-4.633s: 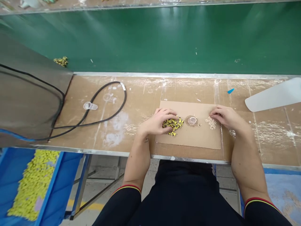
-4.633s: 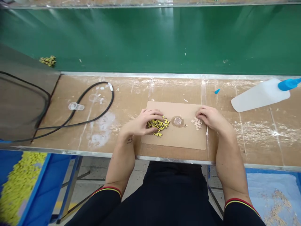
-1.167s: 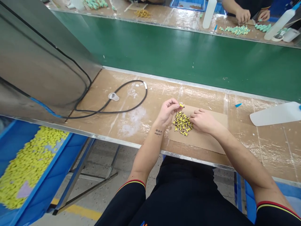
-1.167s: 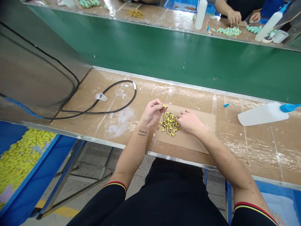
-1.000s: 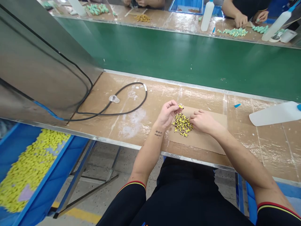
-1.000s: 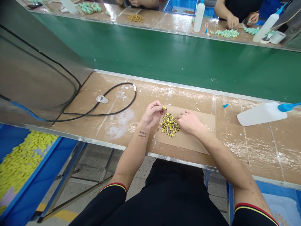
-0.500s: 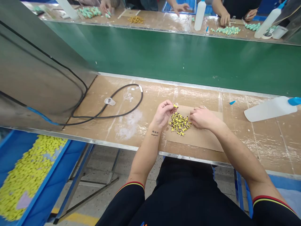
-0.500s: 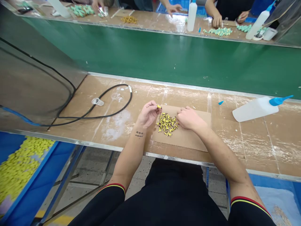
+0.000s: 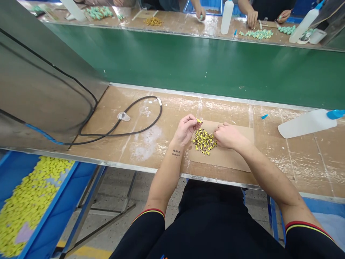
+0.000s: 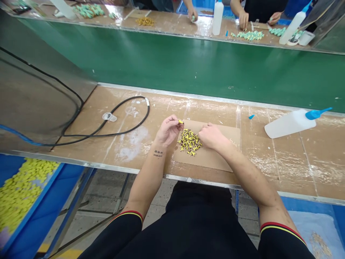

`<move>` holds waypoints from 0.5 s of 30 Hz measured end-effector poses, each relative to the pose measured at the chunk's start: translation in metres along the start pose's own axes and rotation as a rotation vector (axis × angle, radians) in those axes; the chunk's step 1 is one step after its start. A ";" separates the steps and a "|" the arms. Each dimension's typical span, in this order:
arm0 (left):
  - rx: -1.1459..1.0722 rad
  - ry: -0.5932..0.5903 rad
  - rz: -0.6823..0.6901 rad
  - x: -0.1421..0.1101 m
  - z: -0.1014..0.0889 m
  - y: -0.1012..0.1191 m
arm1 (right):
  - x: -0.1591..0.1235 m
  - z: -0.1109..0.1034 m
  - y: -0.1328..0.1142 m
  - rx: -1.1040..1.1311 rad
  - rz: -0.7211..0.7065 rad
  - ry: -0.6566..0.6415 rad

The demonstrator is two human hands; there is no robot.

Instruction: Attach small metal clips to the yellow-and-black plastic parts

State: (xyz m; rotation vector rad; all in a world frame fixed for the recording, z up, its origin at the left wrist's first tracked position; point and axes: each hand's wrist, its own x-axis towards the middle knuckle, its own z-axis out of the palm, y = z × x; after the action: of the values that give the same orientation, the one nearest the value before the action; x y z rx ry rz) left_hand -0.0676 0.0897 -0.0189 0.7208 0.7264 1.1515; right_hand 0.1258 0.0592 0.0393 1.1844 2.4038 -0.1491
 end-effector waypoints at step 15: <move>0.123 0.166 -0.025 -0.007 0.006 0.025 | -0.105 0.044 0.032 0.845 0.072 0.994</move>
State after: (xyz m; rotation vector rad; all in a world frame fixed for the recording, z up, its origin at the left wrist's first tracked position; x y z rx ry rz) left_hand -0.0776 0.0881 0.0055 0.7225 0.9504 1.1611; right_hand 0.2210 -0.0096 0.0492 2.0767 3.2625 -0.7694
